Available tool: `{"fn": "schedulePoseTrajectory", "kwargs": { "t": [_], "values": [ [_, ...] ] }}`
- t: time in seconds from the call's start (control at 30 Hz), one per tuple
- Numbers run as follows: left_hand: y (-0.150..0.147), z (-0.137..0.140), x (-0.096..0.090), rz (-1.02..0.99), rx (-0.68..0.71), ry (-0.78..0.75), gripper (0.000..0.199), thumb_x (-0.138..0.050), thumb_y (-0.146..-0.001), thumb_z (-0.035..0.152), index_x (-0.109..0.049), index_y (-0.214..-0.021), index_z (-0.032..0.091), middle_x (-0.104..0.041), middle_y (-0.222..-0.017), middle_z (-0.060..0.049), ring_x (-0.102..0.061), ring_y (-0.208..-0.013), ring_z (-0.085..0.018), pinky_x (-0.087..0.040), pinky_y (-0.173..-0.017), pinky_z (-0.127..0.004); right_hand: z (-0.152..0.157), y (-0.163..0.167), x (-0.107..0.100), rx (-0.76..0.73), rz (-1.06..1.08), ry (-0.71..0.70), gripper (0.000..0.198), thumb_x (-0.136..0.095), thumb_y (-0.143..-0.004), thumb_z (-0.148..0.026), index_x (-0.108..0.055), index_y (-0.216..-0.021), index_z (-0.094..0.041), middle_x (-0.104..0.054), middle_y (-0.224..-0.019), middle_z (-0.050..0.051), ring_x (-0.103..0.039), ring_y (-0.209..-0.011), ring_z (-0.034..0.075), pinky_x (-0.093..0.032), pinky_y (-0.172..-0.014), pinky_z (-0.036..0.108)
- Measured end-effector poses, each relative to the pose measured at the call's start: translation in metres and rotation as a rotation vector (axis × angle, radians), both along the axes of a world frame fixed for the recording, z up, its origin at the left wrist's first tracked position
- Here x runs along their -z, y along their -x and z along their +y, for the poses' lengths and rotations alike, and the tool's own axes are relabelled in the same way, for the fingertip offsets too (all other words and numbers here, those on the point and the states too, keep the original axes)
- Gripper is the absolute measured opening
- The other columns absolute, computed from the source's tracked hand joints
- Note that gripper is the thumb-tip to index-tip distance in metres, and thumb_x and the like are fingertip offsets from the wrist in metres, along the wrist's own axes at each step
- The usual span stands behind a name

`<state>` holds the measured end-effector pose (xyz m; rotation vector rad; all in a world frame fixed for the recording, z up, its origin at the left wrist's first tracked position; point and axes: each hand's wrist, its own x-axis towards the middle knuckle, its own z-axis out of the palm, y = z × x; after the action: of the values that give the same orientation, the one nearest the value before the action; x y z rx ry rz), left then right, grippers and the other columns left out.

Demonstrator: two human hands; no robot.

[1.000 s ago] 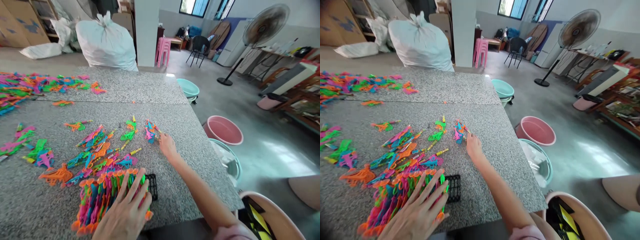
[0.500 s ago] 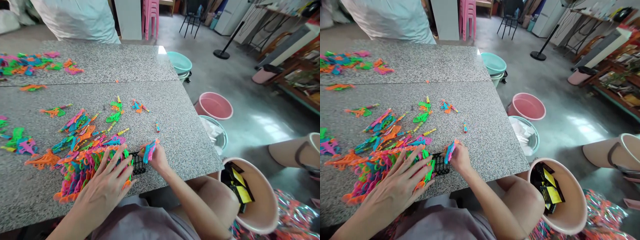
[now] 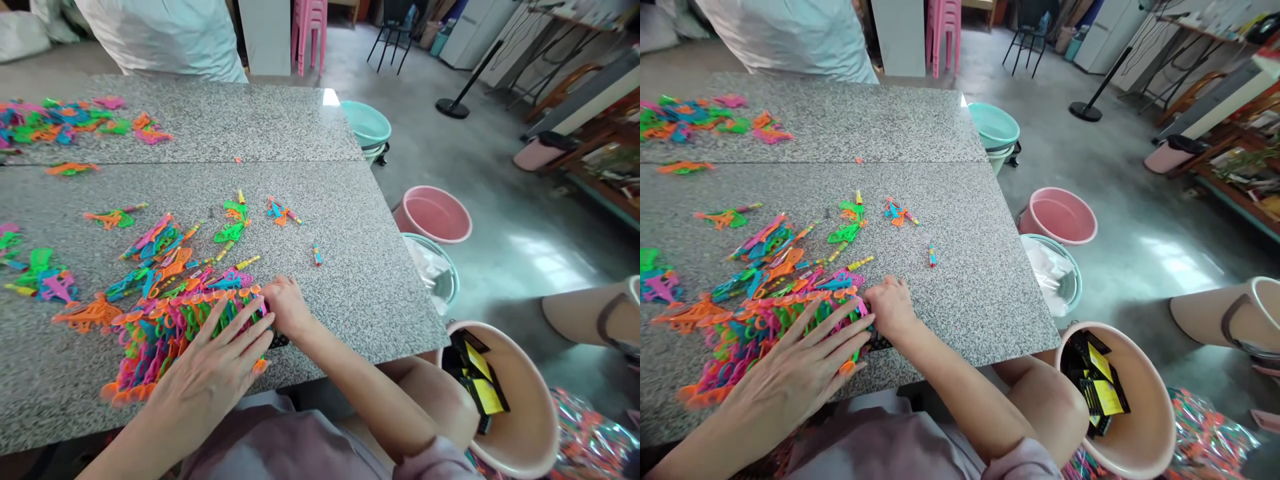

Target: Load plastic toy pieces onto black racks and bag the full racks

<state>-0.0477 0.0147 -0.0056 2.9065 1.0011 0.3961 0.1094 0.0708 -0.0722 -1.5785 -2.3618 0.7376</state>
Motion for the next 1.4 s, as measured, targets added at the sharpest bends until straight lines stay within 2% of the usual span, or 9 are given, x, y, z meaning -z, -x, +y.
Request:
{"fn": "schedulePoseTrajectory", "kwargs": {
  "t": [0.1,0.27,0.4,0.53,0.67,0.77,0.9,1.13,1.4],
  "values": [
    [-0.001,0.000,0.008,-0.035,-0.052,-0.016,0.041,-0.033,-0.105,0.032,-0.071,-0.111,0.017,-0.070,-0.123,-0.008,-0.045,-0.140,-0.023,-0.013,-0.127,-0.044,0.003,-0.022,0.006,0.023,0.119,-0.073,0.011,-0.064,-0.089,-0.018,-0.072,-0.095,-0.022,-0.070,-0.098,0.005,-0.058,-0.103,0.021,-0.044,-0.088,0.032],
    [-0.001,-0.004,0.013,-0.111,-0.072,-0.080,0.041,-0.036,-0.105,0.041,-0.072,-0.106,0.022,-0.074,-0.115,-0.001,-0.050,-0.135,-0.020,-0.011,-0.128,-0.039,0.032,-0.084,0.014,0.636,0.071,-0.137,0.032,-0.063,-0.090,-0.019,-0.062,-0.121,-0.013,-0.065,-0.116,0.016,-0.061,-0.107,0.026,-0.048,-0.088,0.037],
    [0.018,0.002,-0.013,-0.180,-0.055,0.057,0.061,-0.049,-0.095,0.063,-0.051,-0.141,0.024,-0.065,-0.136,-0.005,-0.057,-0.130,-0.022,-0.044,-0.114,-0.035,0.047,-0.086,0.005,0.576,0.202,-0.075,0.025,-0.058,-0.084,-0.004,-0.063,-0.106,-0.013,-0.070,-0.096,0.010,-0.066,-0.090,0.021,-0.050,-0.084,0.034],
    [0.036,0.040,-0.033,-0.604,-0.354,0.316,0.065,-0.045,-0.101,0.049,-0.021,-0.157,0.029,-0.053,-0.148,-0.011,-0.068,-0.114,-0.025,-0.063,-0.087,-0.035,0.044,-0.030,-0.033,0.360,0.656,-0.077,0.022,-0.062,-0.086,-0.016,-0.063,-0.107,-0.018,-0.071,-0.090,0.004,-0.063,-0.071,0.013,-0.051,-0.069,0.026],
    [0.062,0.096,-0.030,-0.626,-0.455,0.513,0.053,-0.054,-0.091,0.060,-0.063,-0.128,0.023,-0.075,-0.114,-0.008,-0.075,-0.091,-0.025,-0.063,-0.080,-0.037,0.059,0.011,-0.058,-0.044,0.735,-0.071,0.023,-0.071,-0.084,-0.022,-0.066,-0.106,-0.021,-0.071,-0.091,0.000,-0.063,-0.071,0.011,-0.051,-0.068,0.024],
    [0.115,0.124,-0.030,-0.553,-0.683,0.457,0.057,-0.058,-0.078,0.075,-0.073,-0.095,0.022,-0.079,-0.087,-0.003,-0.075,-0.085,-0.027,-0.062,-0.081,-0.038,0.095,0.000,-0.046,0.139,0.505,-0.099,0.018,-0.071,-0.085,-0.018,-0.068,-0.102,-0.018,-0.070,-0.093,0.003,-0.065,-0.079,0.015,-0.051,-0.074,0.026],
    [0.183,0.131,-0.041,-0.483,-0.888,0.272,0.065,-0.060,-0.069,0.081,-0.072,-0.094,0.022,-0.078,-0.085,0.002,-0.074,-0.085,-0.029,-0.061,-0.079,-0.042,0.137,-0.029,-0.018,0.461,0.073,-0.179,0.024,-0.058,-0.092,-0.012,-0.066,-0.114,-0.016,-0.066,-0.112,0.012,-0.065,-0.096,0.021,-0.049,-0.083,0.030],
    [0.115,0.140,0.005,-0.176,-0.332,0.589,0.047,-0.052,-0.087,0.065,-0.075,-0.092,0.023,-0.075,-0.094,-0.006,-0.070,-0.088,-0.020,-0.053,-0.081,-0.029,0.134,-0.025,0.010,0.266,-0.030,-0.277,0.025,-0.052,-0.094,-0.012,-0.068,-0.112,-0.019,-0.064,-0.113,0.011,-0.058,-0.108,0.023,-0.044,-0.092,0.032],
    [0.083,0.164,0.047,-0.073,-0.282,0.678,0.032,-0.073,-0.069,0.050,-0.065,-0.079,0.020,-0.067,-0.062,0.002,-0.064,-0.059,-0.016,-0.046,-0.057,-0.022,0.134,-0.066,0.031,0.475,-0.323,-0.322,0.021,-0.053,-0.097,-0.023,-0.069,-0.109,-0.015,-0.062,-0.114,0.015,-0.051,-0.107,0.028,-0.044,-0.088,0.036]
  ]
}}
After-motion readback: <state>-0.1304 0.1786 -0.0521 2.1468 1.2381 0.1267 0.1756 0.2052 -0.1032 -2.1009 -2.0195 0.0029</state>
